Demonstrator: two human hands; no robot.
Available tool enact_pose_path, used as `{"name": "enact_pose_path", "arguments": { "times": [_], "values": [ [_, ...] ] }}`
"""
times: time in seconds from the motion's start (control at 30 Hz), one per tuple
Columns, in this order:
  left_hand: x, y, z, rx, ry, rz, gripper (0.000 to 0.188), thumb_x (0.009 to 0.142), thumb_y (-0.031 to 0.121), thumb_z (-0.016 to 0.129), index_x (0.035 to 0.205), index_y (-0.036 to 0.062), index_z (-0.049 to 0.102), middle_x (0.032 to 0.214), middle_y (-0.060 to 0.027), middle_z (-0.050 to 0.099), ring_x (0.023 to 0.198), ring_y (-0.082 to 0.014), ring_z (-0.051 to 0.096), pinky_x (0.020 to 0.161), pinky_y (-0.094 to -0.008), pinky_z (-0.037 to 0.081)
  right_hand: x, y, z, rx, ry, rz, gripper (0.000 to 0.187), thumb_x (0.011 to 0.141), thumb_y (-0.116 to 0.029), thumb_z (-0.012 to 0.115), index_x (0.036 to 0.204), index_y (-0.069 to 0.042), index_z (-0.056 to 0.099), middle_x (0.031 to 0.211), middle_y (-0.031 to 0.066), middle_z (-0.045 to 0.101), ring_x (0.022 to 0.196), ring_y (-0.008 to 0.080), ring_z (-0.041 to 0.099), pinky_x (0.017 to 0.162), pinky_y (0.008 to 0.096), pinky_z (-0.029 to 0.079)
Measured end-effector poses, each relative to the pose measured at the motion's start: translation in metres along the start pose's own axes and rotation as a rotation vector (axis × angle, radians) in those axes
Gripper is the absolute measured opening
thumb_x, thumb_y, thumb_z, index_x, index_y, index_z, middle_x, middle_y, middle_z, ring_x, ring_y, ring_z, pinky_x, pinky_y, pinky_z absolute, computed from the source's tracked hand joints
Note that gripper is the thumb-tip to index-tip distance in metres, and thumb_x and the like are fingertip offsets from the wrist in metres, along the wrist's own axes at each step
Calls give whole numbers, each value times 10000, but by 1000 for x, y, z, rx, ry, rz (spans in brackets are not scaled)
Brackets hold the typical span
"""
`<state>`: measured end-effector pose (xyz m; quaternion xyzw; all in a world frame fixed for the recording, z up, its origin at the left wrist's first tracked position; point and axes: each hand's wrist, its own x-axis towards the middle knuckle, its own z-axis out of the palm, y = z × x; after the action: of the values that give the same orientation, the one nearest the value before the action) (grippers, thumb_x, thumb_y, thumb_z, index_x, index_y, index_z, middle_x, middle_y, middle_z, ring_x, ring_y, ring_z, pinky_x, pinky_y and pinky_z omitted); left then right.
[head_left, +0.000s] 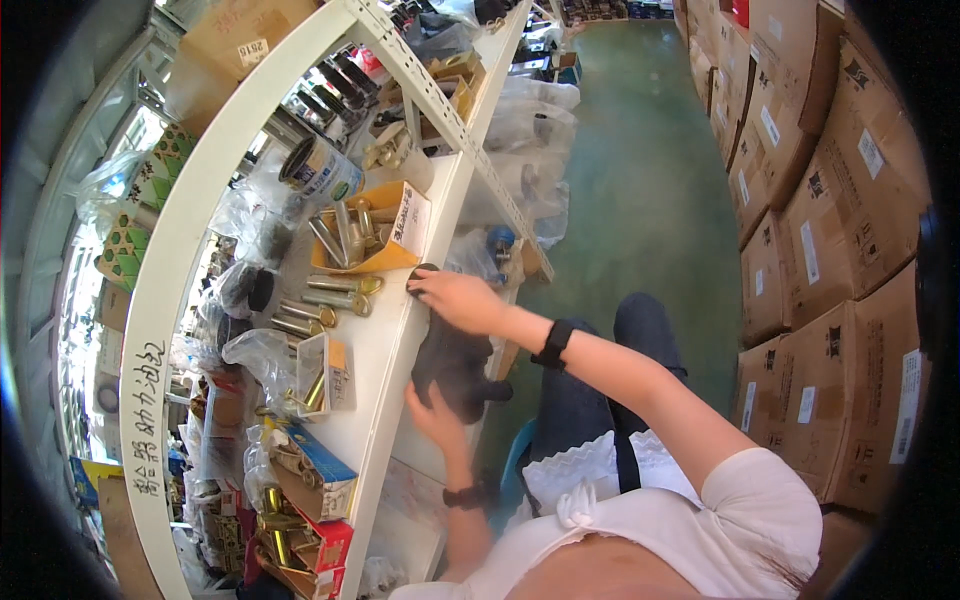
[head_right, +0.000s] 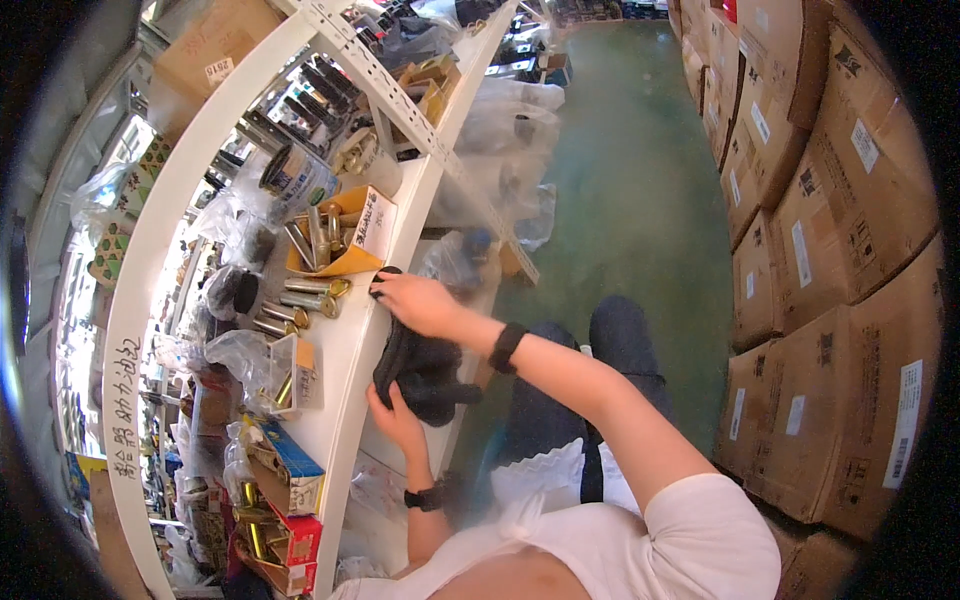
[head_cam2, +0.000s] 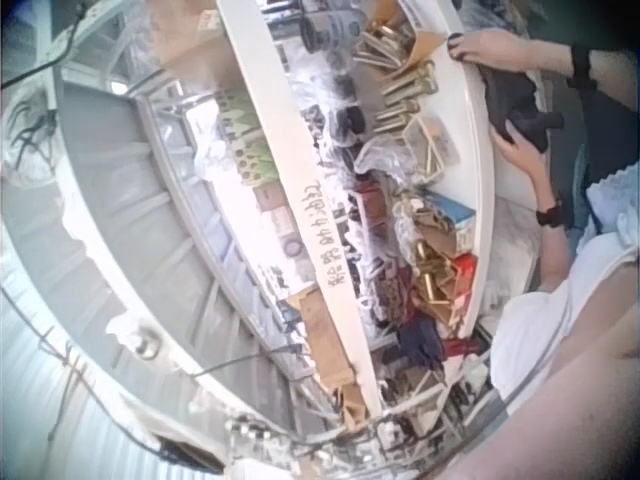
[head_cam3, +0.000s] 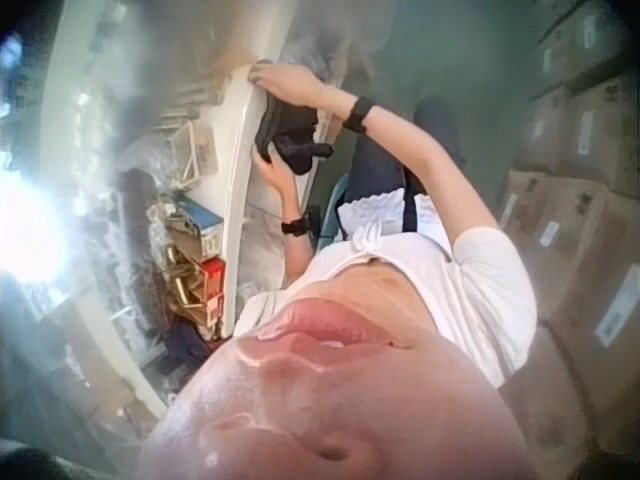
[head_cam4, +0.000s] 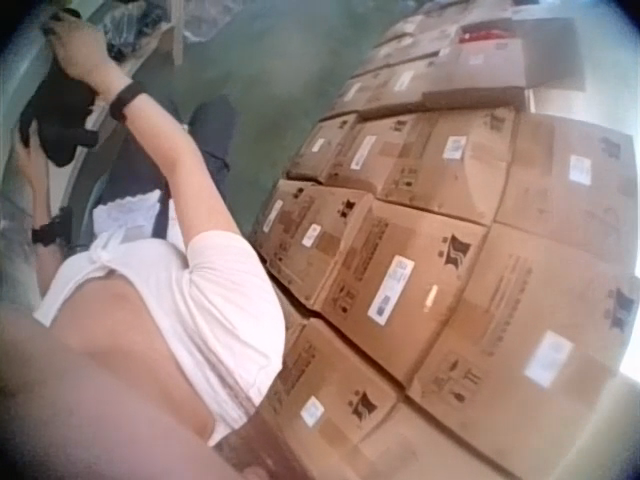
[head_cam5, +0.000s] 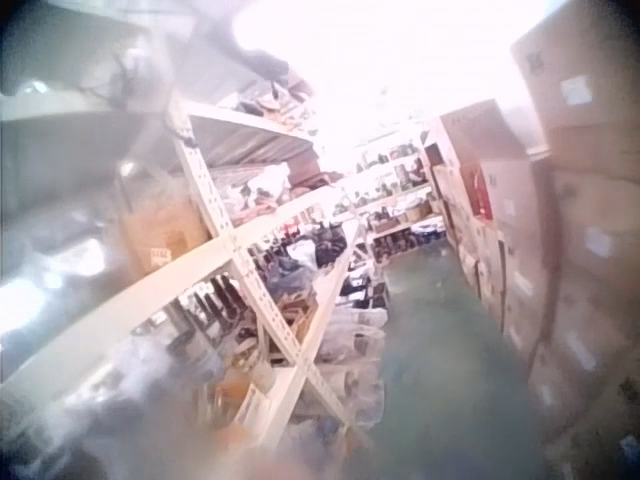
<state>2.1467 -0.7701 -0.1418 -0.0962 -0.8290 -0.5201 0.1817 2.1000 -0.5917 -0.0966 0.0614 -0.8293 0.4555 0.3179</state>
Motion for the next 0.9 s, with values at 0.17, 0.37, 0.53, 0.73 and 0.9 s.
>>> {"name": "enact_pose_path", "arguments": {
  "times": [0.17,0.37,0.53,0.73,0.9],
  "values": [
    [15,28,24,43,-100,87,396,837,202,541,1135,-44,455,1081,-170,532,974,-274,507,861,-353,372,-2,27,-66,145,-188,150,280,875,-245,443,958,7,534,900,225,560,838,365,533,707,417,426],
    [18,87,53,-28,-223,237,258,817,190,561,1007,21,517,876,-163,583,826,-265,565,745,-321,423,-14,38,-113,668,119,655,312,870,-309,476,767,-19,525,660,17,498,592,112,465,518,260,373],
    [56,127,64,-244,-378,228,237,820,166,577,953,-19,513,788,-87,556,745,-158,524,707,-277,421,31,5,-154,637,378,425,243,869,-364,478,815,-134,537,682,-62,447,617,43,415,554,209,350],
    [102,182,40,-624,-325,342,218,832,115,567,988,-22,500,861,-33,549,794,-89,495,735,-225,407,102,-109,-159,621,527,25,313,911,-296,433,883,3,523,791,-35,478,764,65,410,702,230,356],
    [106,158,9,-817,-243,165,229,846,125,555,1013,-23,503,928,-30,544,861,-87,491,791,-225,391,137,-146,-100,536,576,-127,312,905,-288,440,896,15,515,674,15,460,636,137,407,597,299,370]
  ]
}}
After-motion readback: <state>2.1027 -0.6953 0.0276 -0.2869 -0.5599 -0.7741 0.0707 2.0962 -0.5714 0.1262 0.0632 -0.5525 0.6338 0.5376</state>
